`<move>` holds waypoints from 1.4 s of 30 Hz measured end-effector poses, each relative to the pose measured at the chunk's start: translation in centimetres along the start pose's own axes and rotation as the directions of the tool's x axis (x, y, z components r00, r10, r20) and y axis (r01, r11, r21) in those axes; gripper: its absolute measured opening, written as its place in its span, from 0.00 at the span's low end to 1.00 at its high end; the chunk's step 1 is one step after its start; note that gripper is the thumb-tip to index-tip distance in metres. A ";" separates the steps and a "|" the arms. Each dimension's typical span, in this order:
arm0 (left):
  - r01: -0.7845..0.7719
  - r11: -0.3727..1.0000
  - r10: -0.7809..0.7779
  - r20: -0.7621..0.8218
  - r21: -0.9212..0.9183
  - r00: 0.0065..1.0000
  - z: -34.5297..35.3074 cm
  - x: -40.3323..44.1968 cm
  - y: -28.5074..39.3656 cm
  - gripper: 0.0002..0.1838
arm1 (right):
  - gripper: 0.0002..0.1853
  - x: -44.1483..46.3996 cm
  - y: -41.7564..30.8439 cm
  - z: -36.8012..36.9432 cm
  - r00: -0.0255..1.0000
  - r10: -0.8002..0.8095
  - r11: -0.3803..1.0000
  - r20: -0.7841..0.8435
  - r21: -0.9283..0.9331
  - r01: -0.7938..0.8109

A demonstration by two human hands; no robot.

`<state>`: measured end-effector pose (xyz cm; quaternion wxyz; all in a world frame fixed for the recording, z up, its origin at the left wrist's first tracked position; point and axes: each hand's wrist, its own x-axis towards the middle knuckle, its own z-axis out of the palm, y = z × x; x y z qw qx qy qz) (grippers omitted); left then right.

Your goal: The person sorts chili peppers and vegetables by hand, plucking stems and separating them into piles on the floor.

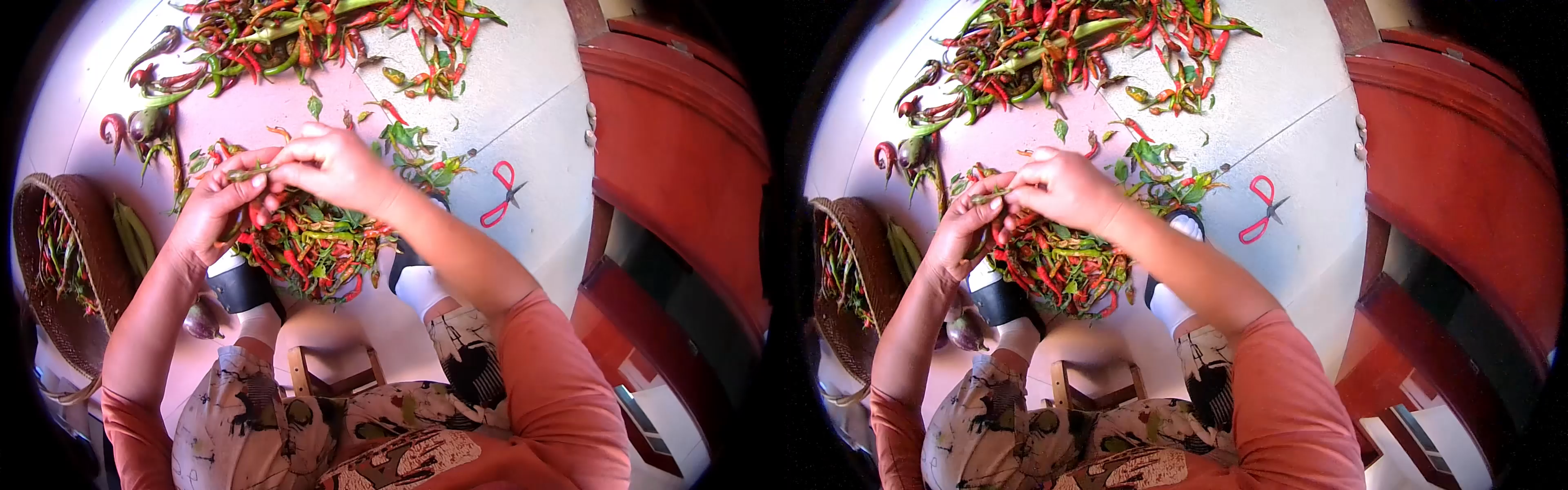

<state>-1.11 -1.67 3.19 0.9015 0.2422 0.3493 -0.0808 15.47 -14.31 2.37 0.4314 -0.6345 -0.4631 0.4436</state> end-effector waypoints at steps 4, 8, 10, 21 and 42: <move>-0.029 0.999 0.030 -0.055 0.032 0.998 0.3 -0.6 0.5 0.14 | 0.08 0.2 5.9 -7.6 0.897 0.065 0.937 -0.437 -0.281 -0.205; -0.031 0.999 0.032 -0.054 0.020 0.998 0.0 -0.5 0.5 0.12 | 0.09 -1.4 11.3 -15.1 0.734 0.266 0.780 -0.625 -0.307 -0.544; -0.031 0.999 0.030 -0.045 -0.009 0.999 0.1 -0.6 0.5 0.12 | 0.09 -2.6 12.1 -15.8 0.720 0.315 0.761 -0.619 -0.289 -0.581; -0.039 0.999 0.040 -0.060 0.018 0.997 -0.2 -0.5 0.3 0.13 | 0.14 0.1 10.9 -15.0 0.743 0.216 0.438 -0.633 -0.617 -0.653; -0.051 0.999 0.051 -0.056 -0.002 0.997 0.0 -0.5 0.5 0.13 | 0.11 -4.9 10.3 -13.4 0.937 0.142 0.630 -0.319 -0.700 -0.334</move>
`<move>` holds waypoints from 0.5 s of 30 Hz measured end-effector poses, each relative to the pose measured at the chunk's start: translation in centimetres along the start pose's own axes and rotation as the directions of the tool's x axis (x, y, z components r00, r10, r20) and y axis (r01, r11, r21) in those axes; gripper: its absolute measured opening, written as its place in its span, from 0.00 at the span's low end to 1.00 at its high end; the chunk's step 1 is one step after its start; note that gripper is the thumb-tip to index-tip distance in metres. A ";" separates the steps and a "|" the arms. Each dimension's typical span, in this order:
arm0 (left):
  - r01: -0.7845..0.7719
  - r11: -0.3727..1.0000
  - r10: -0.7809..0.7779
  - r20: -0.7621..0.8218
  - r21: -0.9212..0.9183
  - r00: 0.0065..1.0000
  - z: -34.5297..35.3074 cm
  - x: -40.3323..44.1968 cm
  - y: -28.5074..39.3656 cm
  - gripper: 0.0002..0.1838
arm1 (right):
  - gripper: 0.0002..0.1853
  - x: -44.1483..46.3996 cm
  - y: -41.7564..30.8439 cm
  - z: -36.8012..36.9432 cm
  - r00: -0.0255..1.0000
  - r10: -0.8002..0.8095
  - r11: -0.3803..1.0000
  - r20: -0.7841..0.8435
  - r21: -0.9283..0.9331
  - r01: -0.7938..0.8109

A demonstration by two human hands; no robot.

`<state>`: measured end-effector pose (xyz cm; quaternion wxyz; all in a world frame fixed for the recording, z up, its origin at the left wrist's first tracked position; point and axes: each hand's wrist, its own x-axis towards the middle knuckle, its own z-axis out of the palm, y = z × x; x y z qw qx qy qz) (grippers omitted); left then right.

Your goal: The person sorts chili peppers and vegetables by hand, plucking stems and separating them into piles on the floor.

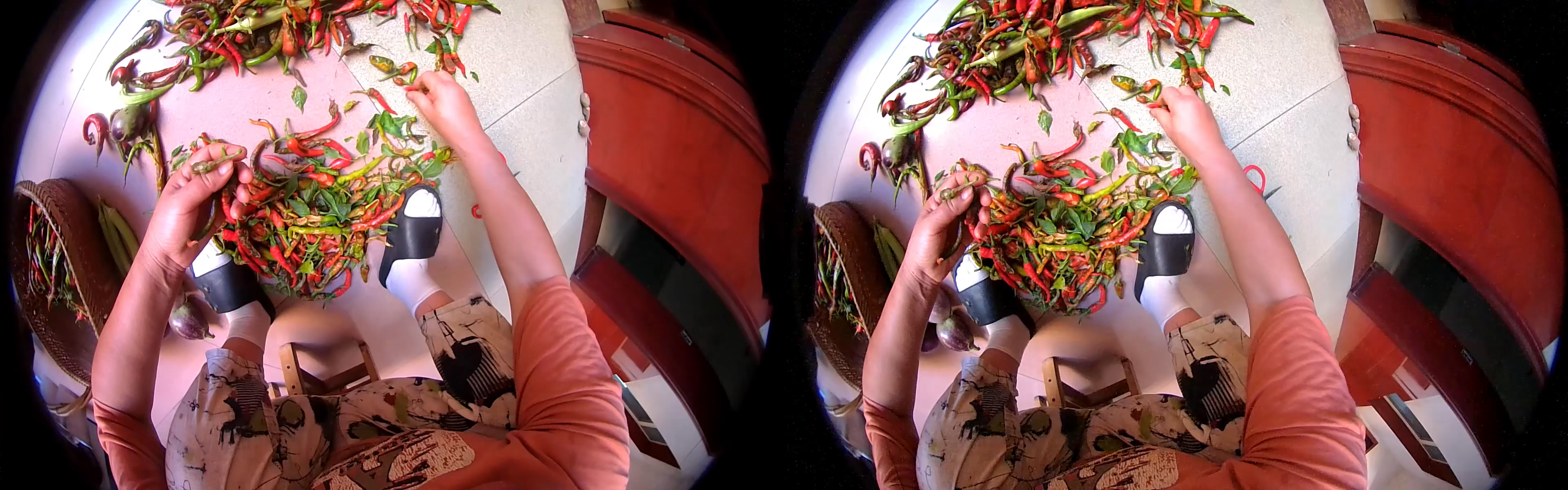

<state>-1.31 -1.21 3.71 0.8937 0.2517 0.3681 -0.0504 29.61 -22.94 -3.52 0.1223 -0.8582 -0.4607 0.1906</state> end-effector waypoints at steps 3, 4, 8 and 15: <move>-0.010 1.000 0.010 0.001 -0.021 1.000 -0.2 -0.2 -0.2 0.13 | 0.09 -0.4 0.6 0.0 0.981 0.171 0.925 0.092 0.328 -0.192; -0.007 1.000 0.007 0.000 -0.019 1.000 -0.2 -0.2 -0.2 0.13 | 0.08 -0.4 0.7 -0.1 0.958 0.242 0.835 0.155 0.469 -0.287; -0.006 1.000 0.007 -0.019 0.022 1.000 0.1 -0.2 -0.2 0.12 | 0.13 0.1 0.9 -1.8 0.877 0.274 0.500 0.394 0.720 -0.480; -0.006 1.000 0.006 -0.030 0.014 1.000 0.0 -0.1 -0.2 0.12 | 0.13 0.0 -0.2 -3.4 0.868 0.108 0.216 0.485 0.841 -0.496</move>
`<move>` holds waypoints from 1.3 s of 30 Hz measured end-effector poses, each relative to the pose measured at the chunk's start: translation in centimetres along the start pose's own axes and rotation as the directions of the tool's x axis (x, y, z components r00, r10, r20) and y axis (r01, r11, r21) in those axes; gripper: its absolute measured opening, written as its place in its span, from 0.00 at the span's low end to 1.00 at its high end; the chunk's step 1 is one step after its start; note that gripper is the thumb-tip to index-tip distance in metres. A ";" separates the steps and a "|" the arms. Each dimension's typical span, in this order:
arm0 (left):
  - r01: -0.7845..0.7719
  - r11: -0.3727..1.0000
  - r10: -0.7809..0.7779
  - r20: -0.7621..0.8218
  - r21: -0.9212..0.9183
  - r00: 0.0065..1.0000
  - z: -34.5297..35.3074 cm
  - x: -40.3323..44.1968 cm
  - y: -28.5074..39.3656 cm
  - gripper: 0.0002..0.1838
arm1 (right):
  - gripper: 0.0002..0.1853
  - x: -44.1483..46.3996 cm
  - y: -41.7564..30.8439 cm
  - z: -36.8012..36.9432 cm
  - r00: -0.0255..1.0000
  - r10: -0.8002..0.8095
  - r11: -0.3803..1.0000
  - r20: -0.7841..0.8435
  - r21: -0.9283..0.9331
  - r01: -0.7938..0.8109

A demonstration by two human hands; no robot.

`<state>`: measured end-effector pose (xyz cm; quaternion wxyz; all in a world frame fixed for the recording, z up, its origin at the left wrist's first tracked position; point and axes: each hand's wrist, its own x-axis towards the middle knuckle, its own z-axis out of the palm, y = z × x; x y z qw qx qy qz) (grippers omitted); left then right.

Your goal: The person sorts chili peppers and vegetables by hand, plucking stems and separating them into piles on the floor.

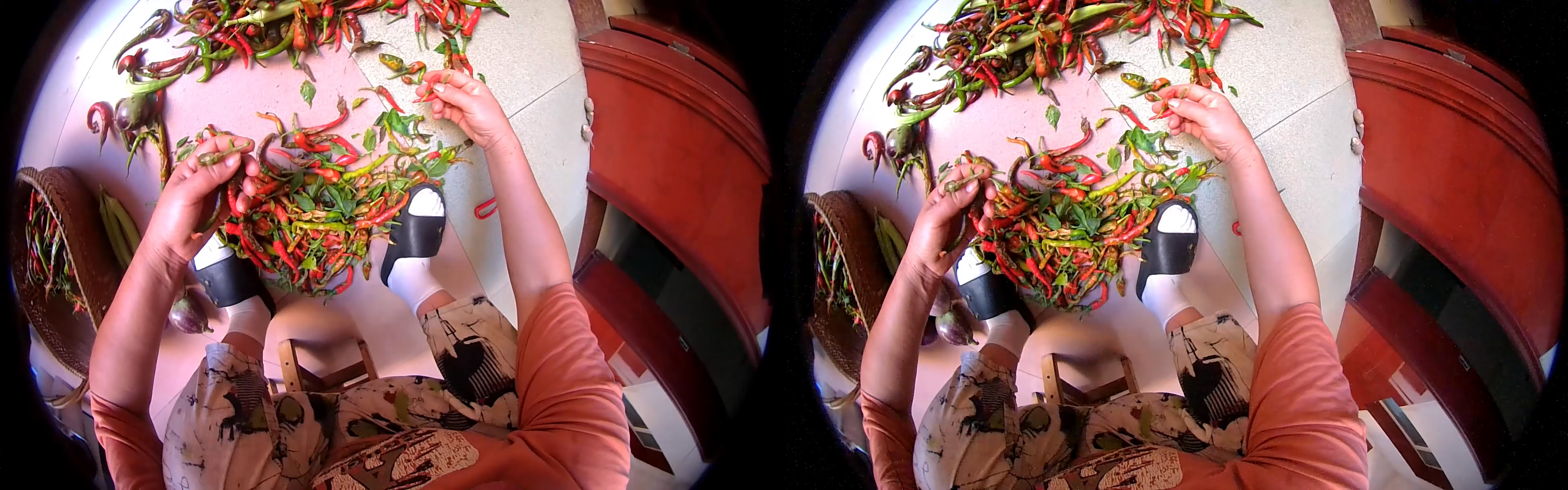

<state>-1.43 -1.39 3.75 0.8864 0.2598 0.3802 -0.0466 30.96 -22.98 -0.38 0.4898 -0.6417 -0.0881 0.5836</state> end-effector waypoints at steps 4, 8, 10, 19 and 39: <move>0.010 1.000 -0.010 0.007 -0.015 1.000 0.1 0.0 0.0 0.12 | 0.13 0.0 -0.5 1.0 0.996 -0.011 0.999 0.091 0.032 0.008; 0.010 1.000 -0.010 0.003 -0.018 1.000 0.2 -0.1 0.0 0.12 | 0.13 -0.1 -0.5 1.2 0.994 0.005 1.000 0.108 -0.005 -0.004; 0.008 1.000 -0.008 0.006 -0.013 1.000 0.1 -0.1 0.0 0.12 | 0.13 0.1 -0.4 1.0 0.995 0.067 0.976 0.073 -0.214 -0.050; 0.016 1.000 -0.016 0.024 -0.012 1.000 0.3 0.0 -0.2 0.12 | 0.13 3.1 0.1 -0.7 0.899 -0.388 0.585 -0.203 -0.808 0.071; 0.024 0.999 -0.023 0.052 -0.026 0.998 0.1 0.1 -0.1 0.12 | 0.15 0.2 -0.5 5.4 0.906 -0.021 0.944 0.423 0.307 -0.122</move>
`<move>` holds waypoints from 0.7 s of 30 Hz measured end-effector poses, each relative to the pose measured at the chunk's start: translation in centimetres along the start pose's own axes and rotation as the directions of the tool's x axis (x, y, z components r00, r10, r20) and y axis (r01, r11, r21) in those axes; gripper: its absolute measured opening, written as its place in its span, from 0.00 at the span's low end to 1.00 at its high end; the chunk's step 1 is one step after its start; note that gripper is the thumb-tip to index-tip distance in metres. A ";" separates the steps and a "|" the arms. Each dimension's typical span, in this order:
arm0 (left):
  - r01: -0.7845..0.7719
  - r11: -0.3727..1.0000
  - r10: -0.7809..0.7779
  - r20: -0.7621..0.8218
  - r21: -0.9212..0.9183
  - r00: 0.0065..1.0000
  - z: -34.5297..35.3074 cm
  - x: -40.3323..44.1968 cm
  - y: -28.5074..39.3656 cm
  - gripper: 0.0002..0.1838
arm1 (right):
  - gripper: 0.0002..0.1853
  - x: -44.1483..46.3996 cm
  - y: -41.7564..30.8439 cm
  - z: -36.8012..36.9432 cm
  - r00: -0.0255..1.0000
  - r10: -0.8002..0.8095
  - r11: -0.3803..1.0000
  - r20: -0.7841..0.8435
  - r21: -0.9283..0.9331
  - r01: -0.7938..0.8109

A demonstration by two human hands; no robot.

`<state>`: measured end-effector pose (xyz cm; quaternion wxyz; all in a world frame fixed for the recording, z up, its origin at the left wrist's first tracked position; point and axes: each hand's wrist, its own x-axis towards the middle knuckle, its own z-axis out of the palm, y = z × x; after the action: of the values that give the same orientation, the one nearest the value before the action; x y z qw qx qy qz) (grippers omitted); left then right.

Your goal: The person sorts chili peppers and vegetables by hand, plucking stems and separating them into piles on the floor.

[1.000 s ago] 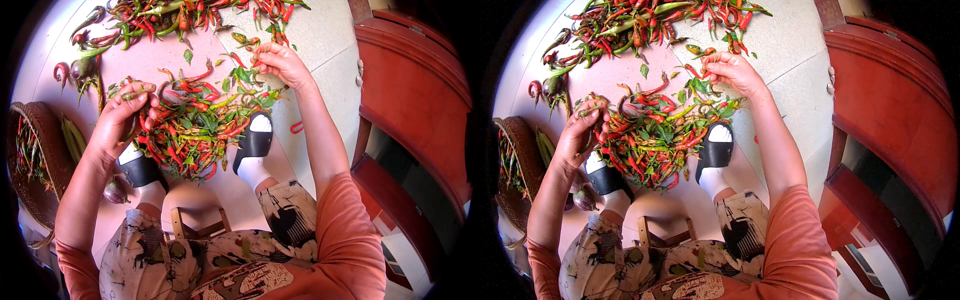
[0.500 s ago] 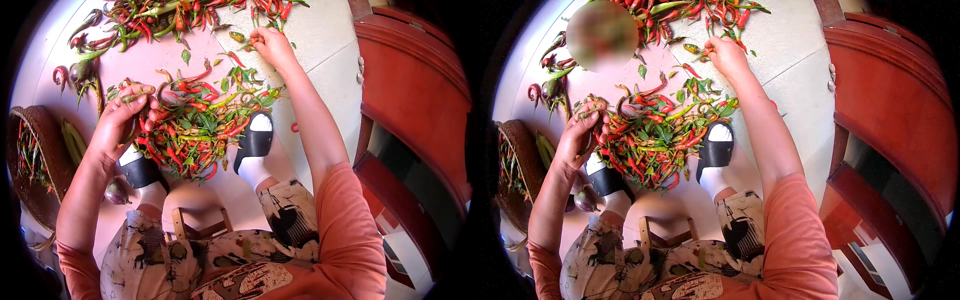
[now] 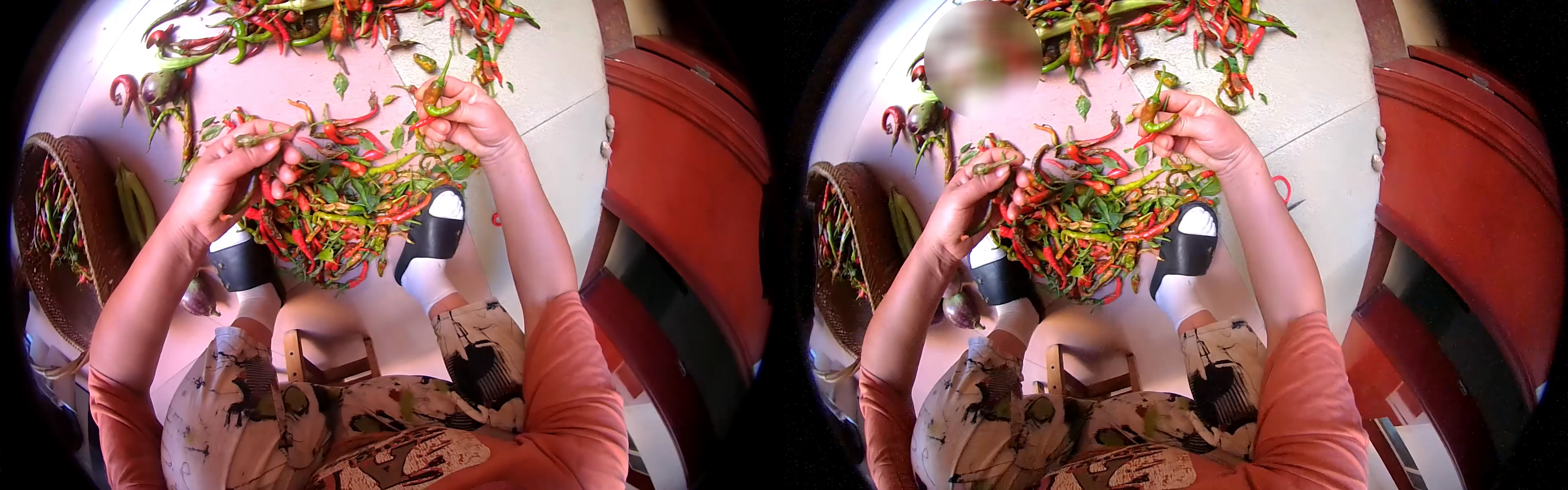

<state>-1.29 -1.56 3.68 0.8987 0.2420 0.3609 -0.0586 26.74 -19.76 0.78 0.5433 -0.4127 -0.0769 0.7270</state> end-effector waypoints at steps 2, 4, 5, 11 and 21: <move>0.014 0.999 -0.013 0.019 -0.049 1.000 0.2 0.0 0.0 0.11 | 0.15 0.5 0.2 1.8 1.000 -0.004 1.000 0.025 0.011 0.004; 0.018 0.997 -0.012 0.068 -0.077 0.998 0.3 0.1 0.0 0.12 | 0.15 1.4 0.4 4.0 0.999 0.038 0.997 0.016 -0.066 -0.037; 0.024 0.994 -0.015 0.086 -0.104 0.996 0.4 0.2 0.0 0.13 | 0.14 1.3 0.4 5.9 0.996 0.079 0.951 -0.028 -0.298 -0.084; 0.106 0.962 -0.090 0.076 -0.253 0.993 -0.5 0.5 -1.6 0.12 | 0.12 2.7 5.0 16.6 0.821 -0.464 0.149 0.332 -0.885 0.442; -0.042 0.999 0.044 -0.075 0.024 0.996 -3.9 -3.7 2.5 0.11 | 0.09 2.1 -0.4 4.7 0.775 -0.580 0.508 -0.249 -0.855 0.105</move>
<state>-5.75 2.17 4.78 0.8827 0.2619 0.3888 -0.0338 23.66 -16.24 3.02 0.4344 -0.7619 -0.3335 0.3457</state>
